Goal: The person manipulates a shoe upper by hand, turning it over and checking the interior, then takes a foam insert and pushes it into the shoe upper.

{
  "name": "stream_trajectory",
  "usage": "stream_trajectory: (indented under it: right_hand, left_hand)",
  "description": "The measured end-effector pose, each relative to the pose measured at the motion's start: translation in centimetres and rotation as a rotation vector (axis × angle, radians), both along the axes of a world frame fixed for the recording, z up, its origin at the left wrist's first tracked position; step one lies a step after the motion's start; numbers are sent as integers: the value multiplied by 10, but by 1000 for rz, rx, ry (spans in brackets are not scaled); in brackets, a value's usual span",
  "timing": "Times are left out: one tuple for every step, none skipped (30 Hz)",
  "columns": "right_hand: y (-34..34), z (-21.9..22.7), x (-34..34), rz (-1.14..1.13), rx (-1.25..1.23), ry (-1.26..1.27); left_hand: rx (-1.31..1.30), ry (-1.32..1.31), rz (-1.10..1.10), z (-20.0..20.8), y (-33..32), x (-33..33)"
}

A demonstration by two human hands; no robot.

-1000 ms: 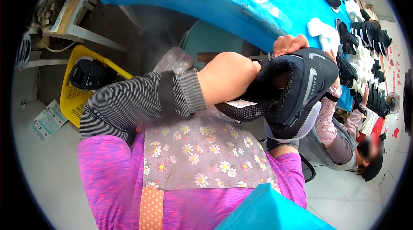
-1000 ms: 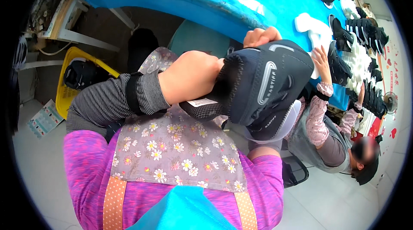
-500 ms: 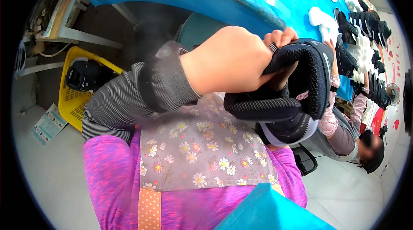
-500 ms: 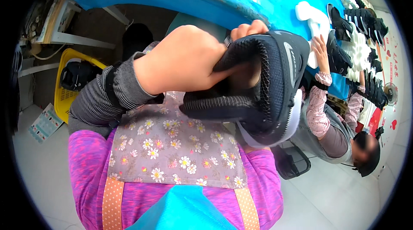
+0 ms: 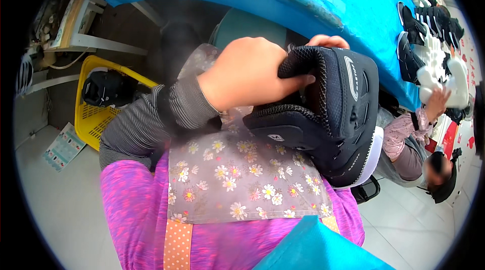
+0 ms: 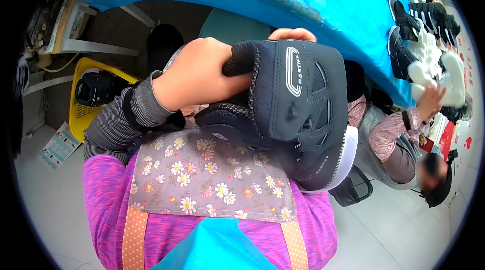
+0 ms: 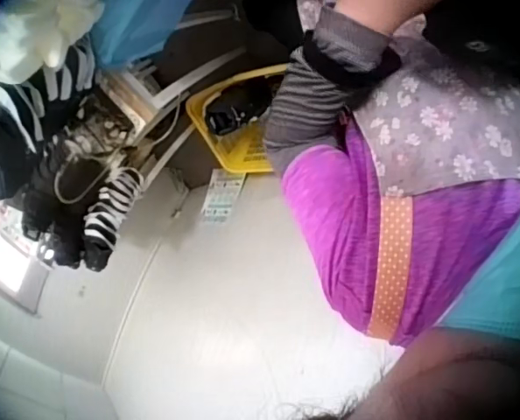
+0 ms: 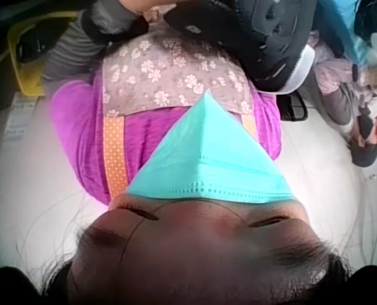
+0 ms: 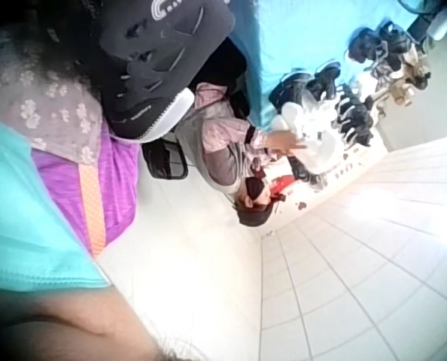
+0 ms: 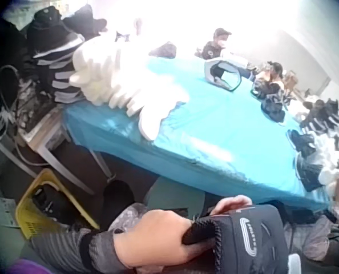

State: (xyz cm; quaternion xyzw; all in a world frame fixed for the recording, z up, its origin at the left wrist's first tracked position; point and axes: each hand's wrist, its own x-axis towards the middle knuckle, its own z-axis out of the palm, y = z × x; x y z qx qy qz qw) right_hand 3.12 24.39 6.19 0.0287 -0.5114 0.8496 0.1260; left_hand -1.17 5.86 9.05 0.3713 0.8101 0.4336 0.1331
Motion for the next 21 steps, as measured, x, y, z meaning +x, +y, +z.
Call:
stream_trajectory:
  right_hand:
    - [-2,6,3,-113,58,8]
    - [-4,12,6,-228,118,9]
    - [-5,10,8,-171,154,68]
    - [-2,3,7,-135,169,94]
    - [0,-3,4,-96,182,124]
    - [15,-14,-2,16,155,173]
    - [34,-25,-10,122,127,225]
    - [56,-38,-32,451,-33,250]
    - [55,-31,-37,585,-129,180]
    - [54,-24,-43,711,-220,99]
    - [57,-21,-50,834,-286,14]
    - [57,-22,-49,837,-286,14]
    - [57,-24,-46,831,-289,-16]
    - [58,-26,-45,826,-291,-46]
    - [60,-28,-46,829,-293,-45]
    - [66,-30,-47,817,-234,40]
    - [71,-33,-48,805,-176,126]
    - [76,-28,-41,683,-166,163]
    - [86,-19,-37,627,-87,206]
    - [93,-10,-30,545,-7,237]
    - [94,-3,-28,489,65,269]
  left_hand:
    - [12,-13,39,1,0,-2]
    - [-57,-31,11,8,0,-4]
    - [-62,-35,29,6,-1,0]
    - [-59,43,16,3,0,3]
    - [-57,120,4,-1,0,6]
    - [-73,249,-68,-2,5,8]
    - [-67,248,-91,1,9,7]
    - [-20,300,-218,3,11,8]
    - [27,350,-343,4,12,8]
    - [49,424,-361,1,15,9]
    - [51,423,-362,-1,15,11]
    - [40,439,-379,-2,15,12]
    - [28,456,-395,-3,15,11]
    - [27,457,-390,-4,15,10]
    - [4,407,-382,-4,14,10]
    - [-19,357,-372,-4,13,10]
    - [-23,357,-367,-2,12,12]
    - [-55,342,-277,4,15,13]
    - [-87,325,-187,10,17,13]
    - [-81,329,-207,17,19,12]
    - [-64,275,-106,23,19,12]
